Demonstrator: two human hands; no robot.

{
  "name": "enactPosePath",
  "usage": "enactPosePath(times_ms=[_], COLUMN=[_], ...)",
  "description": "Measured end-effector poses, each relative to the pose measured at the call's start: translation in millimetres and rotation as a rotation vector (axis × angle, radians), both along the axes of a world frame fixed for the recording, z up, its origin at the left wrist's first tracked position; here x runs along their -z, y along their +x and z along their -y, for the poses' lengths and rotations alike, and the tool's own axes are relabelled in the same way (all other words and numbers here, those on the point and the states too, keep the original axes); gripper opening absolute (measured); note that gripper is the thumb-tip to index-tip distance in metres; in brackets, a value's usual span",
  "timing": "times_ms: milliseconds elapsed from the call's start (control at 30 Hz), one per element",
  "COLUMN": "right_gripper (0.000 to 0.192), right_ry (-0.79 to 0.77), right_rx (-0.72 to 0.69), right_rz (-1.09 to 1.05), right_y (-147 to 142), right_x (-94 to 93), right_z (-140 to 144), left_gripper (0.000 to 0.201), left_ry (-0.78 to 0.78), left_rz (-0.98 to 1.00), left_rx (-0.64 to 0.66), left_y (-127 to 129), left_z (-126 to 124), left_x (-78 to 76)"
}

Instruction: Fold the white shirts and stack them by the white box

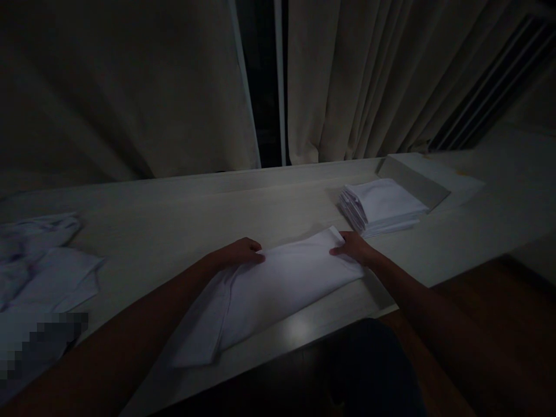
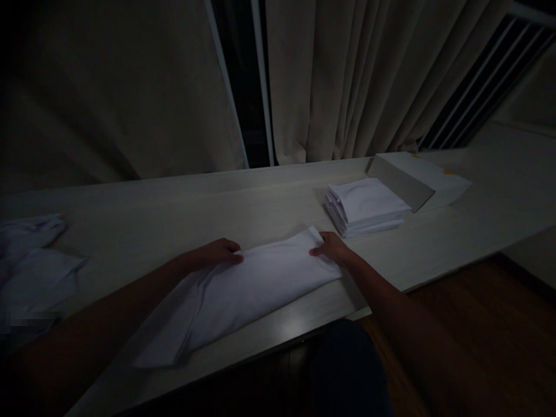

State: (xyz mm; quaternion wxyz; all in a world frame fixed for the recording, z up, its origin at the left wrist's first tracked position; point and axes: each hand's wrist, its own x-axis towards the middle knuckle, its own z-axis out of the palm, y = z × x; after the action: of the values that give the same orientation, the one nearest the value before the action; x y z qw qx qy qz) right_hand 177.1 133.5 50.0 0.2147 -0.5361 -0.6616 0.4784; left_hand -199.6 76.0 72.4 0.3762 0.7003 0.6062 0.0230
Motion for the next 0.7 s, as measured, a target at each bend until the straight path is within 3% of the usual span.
enactPosePath(times_ms=[133,333,600,700], right_gripper=[0.037,0.042,0.028,0.022], right_ry=[0.005,-0.030,-0.119,-0.147], right_rx=[-0.012,-0.006,-0.028,0.053], right_rz=[0.015,-0.132,0.082,0.143], right_y=[-2.3,0.7,-5.2,-9.9], right_x=[5.8,3.4,-2.3,1.2], right_z=[-4.7,-4.0,-23.2,-28.4], left_gripper=[0.039,0.045,0.041,0.040], left_ry=[-0.001,-0.005,-0.046,-0.033], left_rz=[-0.033,-0.045,-0.120,-0.172], left_rx=[-0.014,-0.010,-0.003,0.019], left_y=[1.3,-5.1,-7.5,-3.2], left_z=[-5.3,-14.8,-22.1,-24.7], left_x=[-0.1,-2.7,3.8,4.9])
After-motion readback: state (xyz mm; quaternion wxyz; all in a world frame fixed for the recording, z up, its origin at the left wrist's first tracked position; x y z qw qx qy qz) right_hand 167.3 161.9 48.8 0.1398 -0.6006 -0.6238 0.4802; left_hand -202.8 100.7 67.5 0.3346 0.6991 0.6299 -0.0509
